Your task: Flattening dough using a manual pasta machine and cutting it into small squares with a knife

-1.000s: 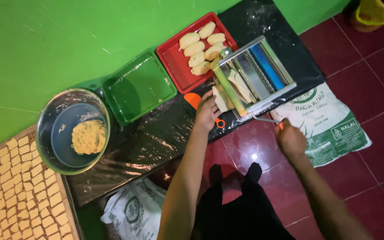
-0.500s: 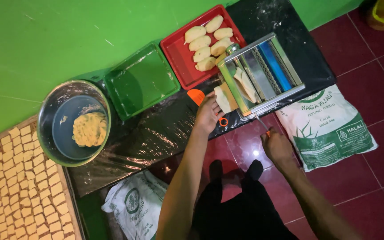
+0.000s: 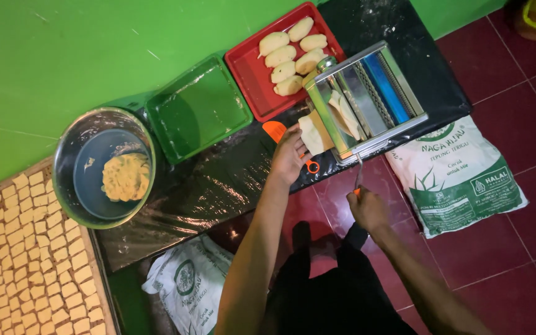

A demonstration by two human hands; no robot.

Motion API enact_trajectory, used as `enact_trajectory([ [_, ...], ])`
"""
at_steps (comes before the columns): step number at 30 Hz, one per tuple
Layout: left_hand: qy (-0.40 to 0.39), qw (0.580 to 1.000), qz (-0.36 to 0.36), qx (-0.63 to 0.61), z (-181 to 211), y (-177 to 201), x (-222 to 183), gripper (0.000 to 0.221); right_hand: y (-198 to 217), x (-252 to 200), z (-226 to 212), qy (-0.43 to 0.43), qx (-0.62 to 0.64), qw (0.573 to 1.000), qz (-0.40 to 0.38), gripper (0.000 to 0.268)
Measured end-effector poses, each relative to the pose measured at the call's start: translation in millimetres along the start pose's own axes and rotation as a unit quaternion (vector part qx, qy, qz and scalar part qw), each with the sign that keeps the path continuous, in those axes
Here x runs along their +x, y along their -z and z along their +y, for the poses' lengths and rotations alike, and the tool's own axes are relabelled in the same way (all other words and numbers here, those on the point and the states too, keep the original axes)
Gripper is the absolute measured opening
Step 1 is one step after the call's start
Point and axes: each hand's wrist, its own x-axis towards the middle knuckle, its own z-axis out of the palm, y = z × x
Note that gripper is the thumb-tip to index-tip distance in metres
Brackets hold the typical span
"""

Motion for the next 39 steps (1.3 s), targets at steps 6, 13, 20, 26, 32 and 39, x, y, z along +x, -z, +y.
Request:
enact_trajectory([
  [6, -0.006, 1.000, -0.005, 0.002, -3.6, 5.0, 3.2, 0.040, 0.3, -27.0, -30.3, 0.009, 0.115, 0.993, -0.017, 0.041],
  [13, -0.007, 1.000, -0.007, 0.006, -0.4, 3.8, -3.8, 0.041, 4.3, -51.8, -46.7, -0.004, 0.133, 0.991, -0.028, 0.047],
  [20, -0.006, 1.000, -0.002, 0.017, -1.1, 7.5, -2.2, 0.043, 35.1, -88.8, -81.7, 0.008, 0.106, 0.993, -0.047, 0.055],
  [26, -0.004, 1.000, 0.000, 0.021, 0.1, 9.4, -2.3, 0.047, 53.6, -106.7, -93.4, 0.035, 0.052, 0.998, -0.013, 0.054],
  [32, -0.009, 1.000, 0.000, 0.015, 2.3, 7.4, -9.1, 0.049, 61.0, -110.3, -88.8, 0.072, 0.009, 0.997, 0.025, 0.050],
  [39, -0.003, 1.000, 0.003, 0.022, 2.2, 11.3, -8.5, 0.051, 101.8, -135.2, -100.1, 0.073, 0.029, 0.993, 0.085, 0.037],
])
